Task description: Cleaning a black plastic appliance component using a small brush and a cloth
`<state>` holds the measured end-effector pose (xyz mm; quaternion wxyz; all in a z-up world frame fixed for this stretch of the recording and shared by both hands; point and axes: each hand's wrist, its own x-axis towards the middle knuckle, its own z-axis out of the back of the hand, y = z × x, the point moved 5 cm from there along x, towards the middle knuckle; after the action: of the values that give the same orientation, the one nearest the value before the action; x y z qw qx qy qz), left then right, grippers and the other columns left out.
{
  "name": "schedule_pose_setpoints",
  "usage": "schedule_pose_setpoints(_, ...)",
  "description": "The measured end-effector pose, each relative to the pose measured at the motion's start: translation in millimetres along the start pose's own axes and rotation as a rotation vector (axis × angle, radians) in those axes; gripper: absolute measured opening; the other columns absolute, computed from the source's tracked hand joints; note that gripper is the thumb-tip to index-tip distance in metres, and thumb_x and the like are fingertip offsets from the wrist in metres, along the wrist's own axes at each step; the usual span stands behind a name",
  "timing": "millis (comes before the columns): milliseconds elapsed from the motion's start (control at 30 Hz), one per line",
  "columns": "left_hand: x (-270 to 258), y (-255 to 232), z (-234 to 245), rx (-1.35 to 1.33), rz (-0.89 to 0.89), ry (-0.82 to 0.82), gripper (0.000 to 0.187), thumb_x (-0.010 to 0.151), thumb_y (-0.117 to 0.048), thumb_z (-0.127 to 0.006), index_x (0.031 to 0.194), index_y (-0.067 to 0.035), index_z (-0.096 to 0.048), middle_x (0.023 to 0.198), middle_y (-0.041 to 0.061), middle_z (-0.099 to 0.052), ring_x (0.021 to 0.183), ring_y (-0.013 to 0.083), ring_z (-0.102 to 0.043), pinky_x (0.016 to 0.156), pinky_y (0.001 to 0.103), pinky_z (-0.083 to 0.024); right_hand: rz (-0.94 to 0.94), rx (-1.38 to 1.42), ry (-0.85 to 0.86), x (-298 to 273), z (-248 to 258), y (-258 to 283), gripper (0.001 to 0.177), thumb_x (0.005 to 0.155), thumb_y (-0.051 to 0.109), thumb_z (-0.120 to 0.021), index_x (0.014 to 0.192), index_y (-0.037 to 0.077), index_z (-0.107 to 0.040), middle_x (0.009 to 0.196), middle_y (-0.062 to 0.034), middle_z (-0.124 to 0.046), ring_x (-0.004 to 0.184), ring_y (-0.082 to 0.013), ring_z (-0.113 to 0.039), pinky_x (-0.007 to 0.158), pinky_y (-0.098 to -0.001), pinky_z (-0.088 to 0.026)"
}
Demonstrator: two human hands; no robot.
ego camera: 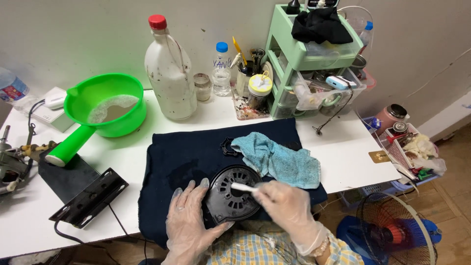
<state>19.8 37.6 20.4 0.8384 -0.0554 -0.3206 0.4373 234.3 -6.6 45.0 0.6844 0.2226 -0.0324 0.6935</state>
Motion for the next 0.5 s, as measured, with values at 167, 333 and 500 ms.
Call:
schedule_pose_setpoints(167, -0.6, 2.4, -5.5, 0.029, 0.068, 0.083, 0.102, 0.048, -0.068, -0.079, 0.129, -0.016, -0.045, 0.133, -0.007, -0.051, 0.131, 0.0188, -0.038, 0.110, 0.040, -0.022, -0.031, -0.071, -0.224, 5.3, 24.7, -5.1, 0.015, 0.081, 0.025, -0.066, 0.096, 0.022, -0.067, 0.068, 0.0084, -0.061, 0.056, -0.0088, -0.055, 0.034, -0.0237, -0.044)
schedule_pose_setpoints(333, -0.7, 1.3, -3.2, 0.015, 0.035, 0.017, 0.104, 0.043, -0.063, -0.083, 0.127, -0.016, -0.046, 0.132, -0.004, -0.052, 0.129, 0.0202, -0.041, 0.109, 0.041, -0.025, -0.097, -0.107, 0.142, 12.9, 9.7, -5.4, 0.052, 0.081, 0.042, -0.060, 0.129, 0.027, -0.046, 0.117, 0.0020, -0.055, 0.091, -0.0155, -0.056, 0.035, -0.0249, -0.053)
schedule_pose_setpoints(500, 0.3, 0.3, -2.3, 0.011, 0.069, 0.057, 0.099, 0.048, -0.067, -0.079, 0.126, -0.016, -0.047, 0.131, -0.004, -0.053, 0.130, 0.0200, -0.040, 0.110, 0.041, -0.024, 0.130, -0.038, -0.120, 21.0, 40.5, 8.6, 0.050, 0.086, 0.038, -0.055, 0.131, 0.020, -0.044, 0.110, -0.0039, -0.059, 0.085, -0.0158, -0.057, 0.036, -0.0197, -0.048)
